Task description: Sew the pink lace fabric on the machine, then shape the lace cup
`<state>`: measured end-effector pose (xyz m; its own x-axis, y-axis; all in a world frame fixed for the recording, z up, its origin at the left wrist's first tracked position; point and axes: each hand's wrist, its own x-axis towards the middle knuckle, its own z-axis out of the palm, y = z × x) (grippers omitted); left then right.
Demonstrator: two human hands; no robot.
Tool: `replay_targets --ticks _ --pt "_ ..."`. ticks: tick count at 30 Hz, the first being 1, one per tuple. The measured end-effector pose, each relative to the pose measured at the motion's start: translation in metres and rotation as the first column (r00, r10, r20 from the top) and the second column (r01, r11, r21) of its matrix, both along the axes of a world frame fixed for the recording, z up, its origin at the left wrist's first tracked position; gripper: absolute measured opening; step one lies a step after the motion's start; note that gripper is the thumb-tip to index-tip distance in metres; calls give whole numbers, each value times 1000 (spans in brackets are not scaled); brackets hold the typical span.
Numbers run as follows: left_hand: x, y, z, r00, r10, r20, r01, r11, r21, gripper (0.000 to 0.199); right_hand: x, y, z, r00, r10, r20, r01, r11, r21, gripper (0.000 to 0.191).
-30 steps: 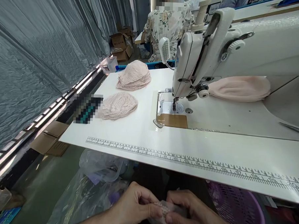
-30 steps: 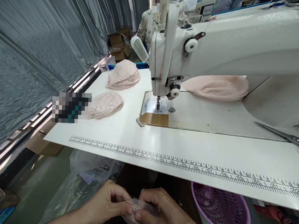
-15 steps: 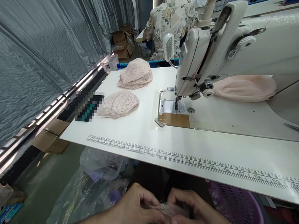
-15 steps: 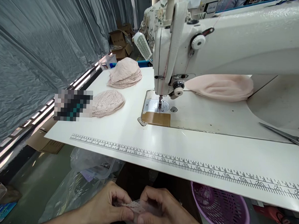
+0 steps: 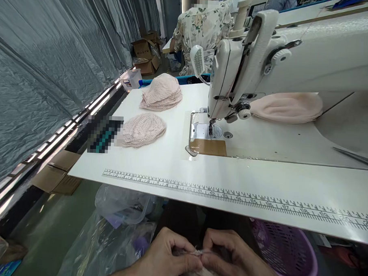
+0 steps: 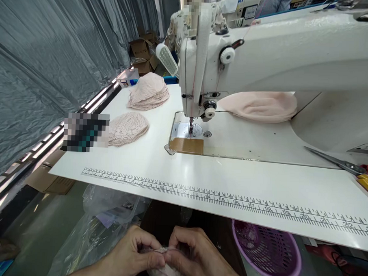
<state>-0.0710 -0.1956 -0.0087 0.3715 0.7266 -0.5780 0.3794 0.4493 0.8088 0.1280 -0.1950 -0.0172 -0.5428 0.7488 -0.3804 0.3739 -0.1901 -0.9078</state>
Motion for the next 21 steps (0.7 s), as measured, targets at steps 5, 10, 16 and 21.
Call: replay_targets --ticks 5,10,16,21 --pt "-4 0 -3 1000 1 25 -1 1000 -17 36 1 -2 7 999 -7 41 8 1000 -14 26" --pt "-6 1 -1 997 31 74 -20 989 -145 37 5 -4 5 999 28 36 -25 995 -92 18" --pt "-8 1 2 993 70 99 -49 979 -200 39 11 -6 1 997 80 -18 -81 996 -32 18" --pt "-14 0 -3 995 35 97 -13 976 -217 43 13 -6 0 992 129 1 -129 992 17 14"
